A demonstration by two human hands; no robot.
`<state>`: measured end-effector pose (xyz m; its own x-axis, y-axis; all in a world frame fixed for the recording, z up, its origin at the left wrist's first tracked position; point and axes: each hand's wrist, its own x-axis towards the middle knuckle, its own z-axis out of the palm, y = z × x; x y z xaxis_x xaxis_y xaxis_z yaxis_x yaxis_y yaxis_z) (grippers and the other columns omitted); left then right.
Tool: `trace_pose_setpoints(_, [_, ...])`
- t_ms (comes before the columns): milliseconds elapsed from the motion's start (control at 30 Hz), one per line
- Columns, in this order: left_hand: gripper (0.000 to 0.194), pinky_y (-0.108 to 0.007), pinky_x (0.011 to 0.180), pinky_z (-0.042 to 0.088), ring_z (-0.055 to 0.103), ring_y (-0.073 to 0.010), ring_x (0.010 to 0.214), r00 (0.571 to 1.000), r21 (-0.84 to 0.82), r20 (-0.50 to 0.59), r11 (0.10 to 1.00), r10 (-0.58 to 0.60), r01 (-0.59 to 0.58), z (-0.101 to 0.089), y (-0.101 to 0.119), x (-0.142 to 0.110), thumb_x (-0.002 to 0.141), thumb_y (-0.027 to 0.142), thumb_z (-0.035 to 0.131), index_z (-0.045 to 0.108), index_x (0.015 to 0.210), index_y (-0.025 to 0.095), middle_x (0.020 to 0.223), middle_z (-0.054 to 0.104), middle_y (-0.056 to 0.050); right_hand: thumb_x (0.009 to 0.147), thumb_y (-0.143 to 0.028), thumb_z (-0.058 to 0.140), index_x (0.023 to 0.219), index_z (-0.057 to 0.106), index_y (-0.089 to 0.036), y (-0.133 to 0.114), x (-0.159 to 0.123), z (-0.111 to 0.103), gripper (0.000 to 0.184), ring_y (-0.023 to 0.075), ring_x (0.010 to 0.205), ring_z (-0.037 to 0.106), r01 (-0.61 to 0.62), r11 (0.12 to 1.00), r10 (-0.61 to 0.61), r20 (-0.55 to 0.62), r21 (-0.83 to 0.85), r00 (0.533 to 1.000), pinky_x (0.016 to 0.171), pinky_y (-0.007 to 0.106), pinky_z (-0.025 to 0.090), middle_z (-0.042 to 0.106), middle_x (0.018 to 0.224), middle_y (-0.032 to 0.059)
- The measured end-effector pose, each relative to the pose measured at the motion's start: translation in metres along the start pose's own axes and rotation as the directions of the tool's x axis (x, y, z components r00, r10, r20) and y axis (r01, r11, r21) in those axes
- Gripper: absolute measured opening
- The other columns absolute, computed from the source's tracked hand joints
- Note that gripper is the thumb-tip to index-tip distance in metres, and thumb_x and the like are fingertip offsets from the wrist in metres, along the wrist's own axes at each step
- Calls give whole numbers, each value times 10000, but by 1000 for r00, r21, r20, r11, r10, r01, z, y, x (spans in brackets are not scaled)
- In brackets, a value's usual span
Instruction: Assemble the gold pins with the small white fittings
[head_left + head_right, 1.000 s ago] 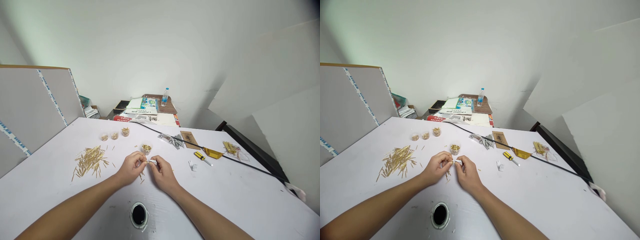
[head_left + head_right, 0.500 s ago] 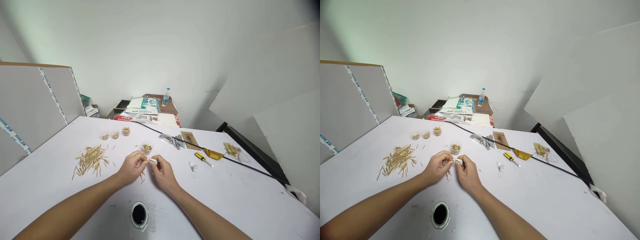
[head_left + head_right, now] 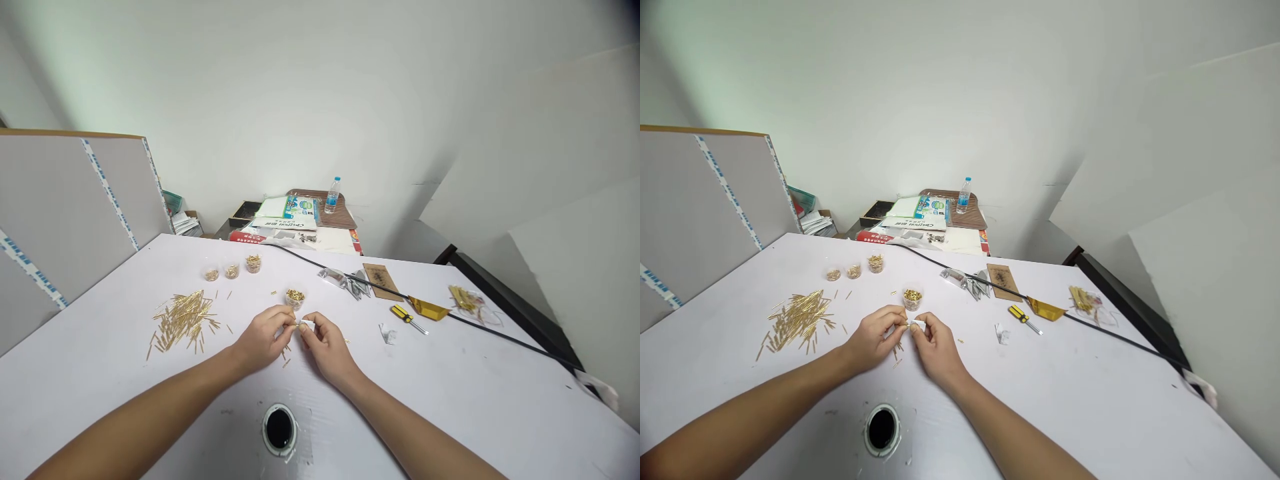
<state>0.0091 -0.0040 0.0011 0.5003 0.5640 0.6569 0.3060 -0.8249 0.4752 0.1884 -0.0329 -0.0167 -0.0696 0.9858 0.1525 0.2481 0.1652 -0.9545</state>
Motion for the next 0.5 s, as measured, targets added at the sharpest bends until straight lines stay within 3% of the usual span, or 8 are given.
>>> trace_pose_setpoints(200, [84,-283,774,552,642,-158,902,1000,9,-24,1000,-14,14,3,-2,-1,969,142,517,591,955,180,1012,655,-91,905,-545,554,914,583,-194,5,-1,5,352,151,554,439,-16,994,15,11,110,1000,538,271,330,518,603,-33])
trace_pose_setpoints(300, [87,-297,829,554,642,-166,949,999,23,-43,999,30,-29,2,-3,1,967,129,519,595,974,172,1021,652,-93,904,-546,561,891,570,-197,6,-1,6,350,151,582,459,-10,986,6,24,168,1000,560,270,352,522,625,-29])
trace_pose_setpoints(500, [102,-331,921,539,636,-183,1022,999,53,15,998,45,-45,1,-6,0,972,125,522,610,1002,168,1061,654,-100,888,-444,558,874,602,-191,0,-2,2,257,144,578,428,53,999,-52,-56,6,997,548,270,341,493,647,-25])
